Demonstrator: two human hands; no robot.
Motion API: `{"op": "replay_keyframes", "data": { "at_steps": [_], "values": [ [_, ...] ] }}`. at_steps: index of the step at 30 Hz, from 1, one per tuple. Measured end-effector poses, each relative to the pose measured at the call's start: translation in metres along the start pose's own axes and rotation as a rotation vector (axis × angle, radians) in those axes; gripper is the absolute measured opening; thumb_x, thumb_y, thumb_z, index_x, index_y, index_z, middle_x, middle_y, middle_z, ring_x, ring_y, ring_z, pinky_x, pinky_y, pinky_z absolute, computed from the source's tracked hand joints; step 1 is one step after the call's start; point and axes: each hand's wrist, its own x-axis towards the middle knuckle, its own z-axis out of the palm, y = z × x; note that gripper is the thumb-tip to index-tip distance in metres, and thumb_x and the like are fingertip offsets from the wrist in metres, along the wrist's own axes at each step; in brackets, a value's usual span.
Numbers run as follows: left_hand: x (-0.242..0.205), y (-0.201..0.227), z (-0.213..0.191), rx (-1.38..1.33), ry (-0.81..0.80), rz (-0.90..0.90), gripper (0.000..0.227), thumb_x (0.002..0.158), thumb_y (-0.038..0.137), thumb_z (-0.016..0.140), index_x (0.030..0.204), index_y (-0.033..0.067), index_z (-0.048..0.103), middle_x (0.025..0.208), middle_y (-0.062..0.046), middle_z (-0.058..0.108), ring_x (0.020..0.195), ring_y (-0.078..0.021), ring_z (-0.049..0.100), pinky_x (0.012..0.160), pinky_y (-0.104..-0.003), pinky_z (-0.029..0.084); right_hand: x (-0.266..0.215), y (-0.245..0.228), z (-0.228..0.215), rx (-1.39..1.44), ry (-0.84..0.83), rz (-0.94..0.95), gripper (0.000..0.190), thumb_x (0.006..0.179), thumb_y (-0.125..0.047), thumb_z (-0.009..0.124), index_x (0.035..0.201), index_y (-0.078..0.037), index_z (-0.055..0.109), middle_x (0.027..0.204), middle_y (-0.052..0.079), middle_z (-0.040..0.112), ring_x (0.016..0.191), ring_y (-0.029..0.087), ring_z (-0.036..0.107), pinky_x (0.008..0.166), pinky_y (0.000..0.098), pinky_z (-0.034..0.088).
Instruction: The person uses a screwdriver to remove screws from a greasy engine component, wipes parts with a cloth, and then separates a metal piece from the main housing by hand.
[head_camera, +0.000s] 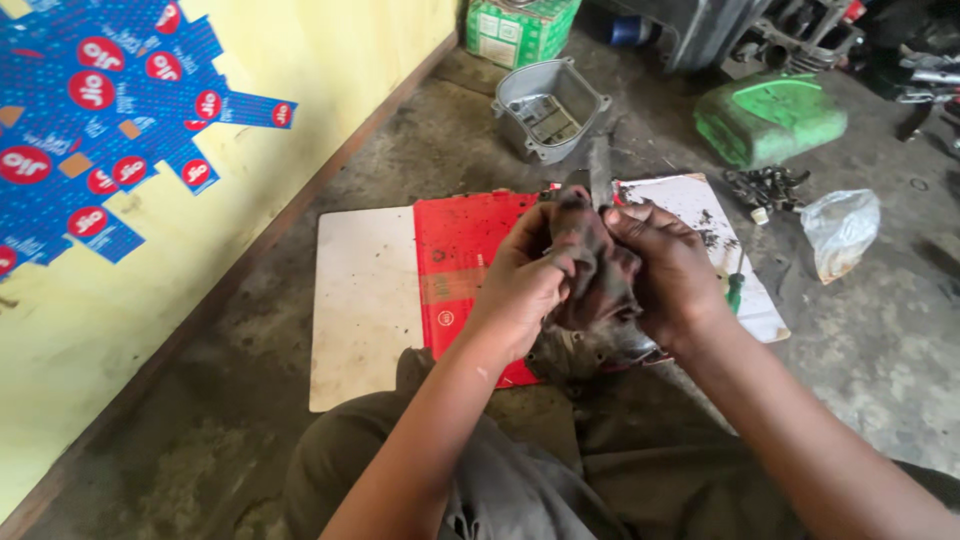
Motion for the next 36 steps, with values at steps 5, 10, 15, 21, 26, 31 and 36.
{"op": "replay_keyframes", "data": {
  "at_steps": [5,10,15,21,26,31,36],
  "values": [
    [0.005,-0.020,-0.001,0.215,0.035,0.246,0.020,0.097,-0.002,0.063,0.115,0.0062,0.060,0.104,-0.001,0.063,0.093,-0.0069,0.060,0.083,-0.024,0.051,0.000,0.015,-0.007,-0.788,0.006,-0.579,0.020,0.096,0.004,0.062,0.114,0.005,0.071,0.119,0.014,0.065,0.112,0.019,0.063,0.104,0.0330,0.049],
    [0.007,-0.014,-0.014,0.086,0.068,0.321,0.011,0.112,0.013,0.056,0.108,0.0021,0.057,0.094,-0.002,0.062,0.082,-0.0094,0.059,0.074,-0.026,0.049,-0.001,-0.008,0.003,-0.134,-0.158,-0.080,0.036,0.095,0.004,0.052,0.126,0.000,0.069,0.124,0.012,0.070,0.113,0.020,0.067,0.102,0.0352,0.051],
    [0.004,-0.002,-0.002,0.097,0.273,0.169,0.031,0.111,0.025,0.049,0.104,0.0003,0.066,0.080,-0.002,0.065,0.064,-0.0068,0.058,0.060,-0.026,0.048,-0.011,-0.006,0.028,-0.860,-0.074,-0.343,0.034,0.092,0.006,0.060,0.125,-0.003,0.065,0.110,0.013,0.072,0.097,0.022,0.071,0.086,0.0331,0.059],
    [0.012,-0.012,-0.010,-0.044,0.242,0.238,0.030,0.114,0.024,0.050,0.106,-0.0001,0.066,0.091,-0.005,0.066,0.074,-0.0079,0.060,0.067,-0.026,0.051,-0.024,0.008,0.028,-1.390,0.119,-0.855,0.016,0.094,0.001,0.062,0.110,0.002,0.062,0.084,0.022,0.067,0.078,0.041,0.070,0.067,0.0452,0.054],
    [-0.001,0.002,0.004,-0.043,0.070,0.132,0.007,0.097,0.006,0.046,0.093,0.0099,0.051,0.089,-0.010,0.066,0.064,-0.0209,0.066,0.053,-0.034,0.054,-0.013,-0.016,0.011,-1.619,0.158,-0.774,0.009,0.104,-0.008,0.069,0.098,-0.003,0.066,0.073,0.023,0.064,0.064,0.043,0.067,0.057,0.0466,0.050],
    [0.005,-0.004,0.004,0.005,0.119,0.135,0.015,0.100,-0.002,0.051,0.089,0.0079,0.048,0.090,-0.010,0.061,0.071,-0.0178,0.063,0.053,-0.037,0.054,-0.013,-0.018,0.019,-1.283,0.015,-0.765,0.017,0.100,-0.003,0.065,0.117,-0.001,0.065,0.096,0.017,0.073,0.089,0.029,0.076,0.071,0.0382,0.057],
    [0.011,-0.012,-0.022,-0.074,0.060,0.208,0.014,0.102,0.004,0.043,0.099,0.0037,0.057,0.089,-0.010,0.066,0.073,-0.0168,0.066,0.068,-0.031,0.056,-0.030,-0.031,0.048,-1.378,0.155,-0.856,0.020,0.095,-0.003,0.075,0.111,0.003,0.065,0.099,0.018,0.071,0.085,0.025,0.071,0.066,0.0356,0.057]
  ]
}}
